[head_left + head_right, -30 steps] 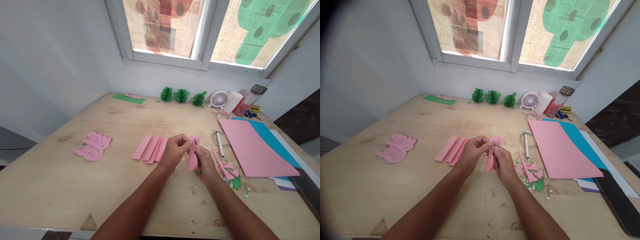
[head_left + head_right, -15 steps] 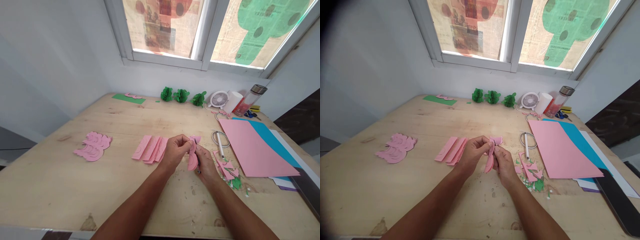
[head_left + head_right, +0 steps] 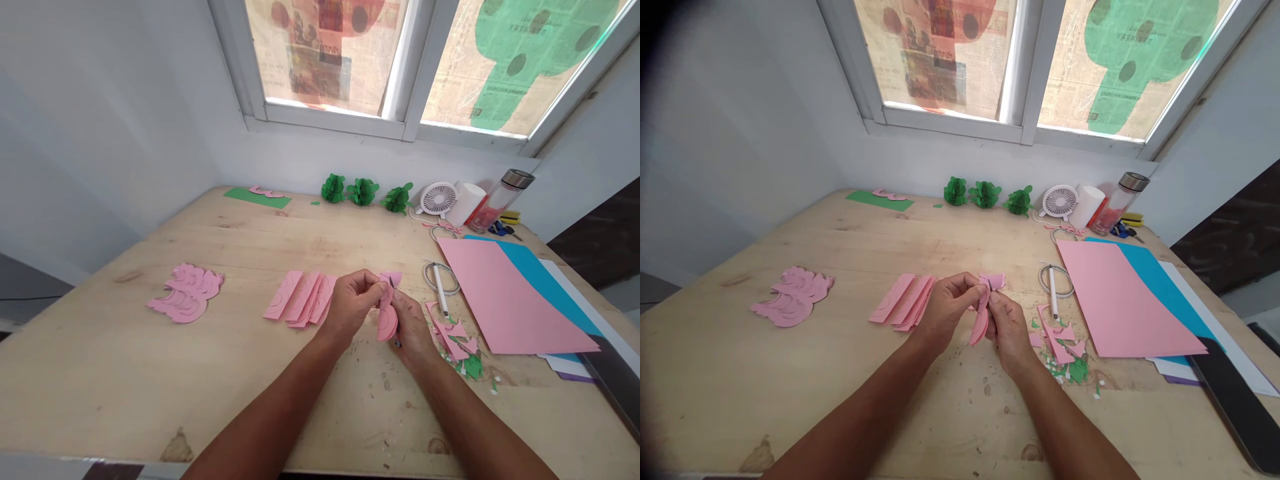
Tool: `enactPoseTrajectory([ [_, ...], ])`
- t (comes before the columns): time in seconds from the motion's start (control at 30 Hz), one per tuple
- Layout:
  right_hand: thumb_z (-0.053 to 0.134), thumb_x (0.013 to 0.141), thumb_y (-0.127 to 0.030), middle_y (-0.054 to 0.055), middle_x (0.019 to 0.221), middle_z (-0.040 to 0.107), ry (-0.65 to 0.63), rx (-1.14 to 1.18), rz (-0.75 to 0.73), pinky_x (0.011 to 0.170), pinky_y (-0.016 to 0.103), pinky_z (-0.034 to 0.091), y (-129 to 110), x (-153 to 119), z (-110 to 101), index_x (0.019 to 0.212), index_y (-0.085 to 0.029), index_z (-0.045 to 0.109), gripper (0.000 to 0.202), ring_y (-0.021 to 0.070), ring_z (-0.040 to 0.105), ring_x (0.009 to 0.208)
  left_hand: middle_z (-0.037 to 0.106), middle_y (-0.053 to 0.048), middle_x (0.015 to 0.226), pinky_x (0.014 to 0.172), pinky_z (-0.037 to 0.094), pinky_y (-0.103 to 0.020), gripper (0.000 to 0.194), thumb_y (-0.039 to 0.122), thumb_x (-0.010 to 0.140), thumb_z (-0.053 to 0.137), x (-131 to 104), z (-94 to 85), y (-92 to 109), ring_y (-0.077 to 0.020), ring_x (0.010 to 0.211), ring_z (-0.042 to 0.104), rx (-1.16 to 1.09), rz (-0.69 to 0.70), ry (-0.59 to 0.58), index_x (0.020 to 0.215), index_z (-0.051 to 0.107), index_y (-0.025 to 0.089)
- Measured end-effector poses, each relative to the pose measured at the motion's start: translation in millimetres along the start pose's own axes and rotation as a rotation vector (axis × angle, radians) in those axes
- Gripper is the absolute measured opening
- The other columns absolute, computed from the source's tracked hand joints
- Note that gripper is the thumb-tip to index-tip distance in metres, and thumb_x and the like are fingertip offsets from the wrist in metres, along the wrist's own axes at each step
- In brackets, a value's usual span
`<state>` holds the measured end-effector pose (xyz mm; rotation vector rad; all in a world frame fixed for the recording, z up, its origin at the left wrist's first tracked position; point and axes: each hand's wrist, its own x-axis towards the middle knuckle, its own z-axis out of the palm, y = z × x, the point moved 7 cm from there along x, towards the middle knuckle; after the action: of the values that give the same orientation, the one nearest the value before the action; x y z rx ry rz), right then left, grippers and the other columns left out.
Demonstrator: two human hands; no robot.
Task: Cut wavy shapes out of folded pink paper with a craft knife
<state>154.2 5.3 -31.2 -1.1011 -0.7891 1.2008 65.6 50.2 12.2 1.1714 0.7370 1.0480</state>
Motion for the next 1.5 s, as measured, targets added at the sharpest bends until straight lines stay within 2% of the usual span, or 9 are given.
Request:
enactPoseTrajectory([
  [0.13, 0.058, 0.075, -0.053, -0.008, 0.043, 0.027, 0.008, 0.015, 0.002, 0.036, 0.022, 0.013, 0.2, 0.2, -0.4, 0.056, -0.019, 0.045, 0.041, 0.0067, 0.016, 0.039, 0.051, 0.001, 0.053, 0.053, 0.040, -0.022, 0.017, 0.023, 0.068, 0.061, -0.3, 0.3, 0.3, -0.0093, 0.052, 0.045, -0.002, 0.000, -0.001, 0.054, 0.055, 0.015],
  [0.4, 0.058, 0.075, -0.051, -0.007, 0.044, 0.029, 0.019, 0.013, -0.012, 0.039, 0.022, 0.021, -2.2, -0.1, -1.5, 0.056, -0.018, 0.047, 0.040, 0.0071, 0.021, 0.040, 0.052, 0.002, 0.053, 0.054, 0.039, -0.022, 0.017, 0.022, 0.069, 0.060, -0.9, 0.6, -0.1, -0.0090, 0.053, 0.046, -0.002, -0.007, -0.006, 0.054, 0.054, 0.015],
  [0.8, 0.058, 0.073, -0.054, -0.007, 0.044, 0.027, 0.023, -0.003, -0.002, 0.037, 0.022, 0.015, 0.5, 1.0, -2.2, 0.057, -0.019, 0.048, 0.040, 0.0075, 0.018, 0.040, 0.051, 0.002, 0.053, 0.053, 0.040, -0.022, 0.017, 0.023, 0.068, 0.060, 0.0, -0.2, -1.3, -0.0092, 0.052, 0.045, 0.008, -0.010, 0.002, 0.054, 0.054, 0.015],
  [1.07, 0.057, 0.074, -0.055, -0.007, 0.044, 0.028, 0.021, 0.002, 0.018, 0.038, 0.022, 0.016, -0.1, -0.8, -1.2, 0.056, -0.019, 0.045, 0.042, 0.0075, 0.018, 0.040, 0.051, 0.002, 0.052, 0.053, 0.039, -0.022, 0.017, 0.024, 0.067, 0.060, 0.4, -0.4, -2.2, -0.0092, 0.052, 0.045, 0.004, -0.016, 0.007, 0.054, 0.054, 0.015],
  [1.5, 0.058, 0.073, -0.053, -0.007, 0.043, 0.028, 0.020, 0.004, 0.005, 0.038, 0.022, 0.019, 0.4, 0.8, -1.4, 0.060, -0.019, 0.051, 0.038, 0.0081, 0.021, 0.040, 0.050, 0.002, 0.051, 0.053, 0.039, -0.022, 0.018, 0.024, 0.067, 0.061, -0.2, 0.6, -0.4, -0.0088, 0.052, 0.044, -0.015, -0.023, 0.005, 0.052, 0.054, 0.015],
])
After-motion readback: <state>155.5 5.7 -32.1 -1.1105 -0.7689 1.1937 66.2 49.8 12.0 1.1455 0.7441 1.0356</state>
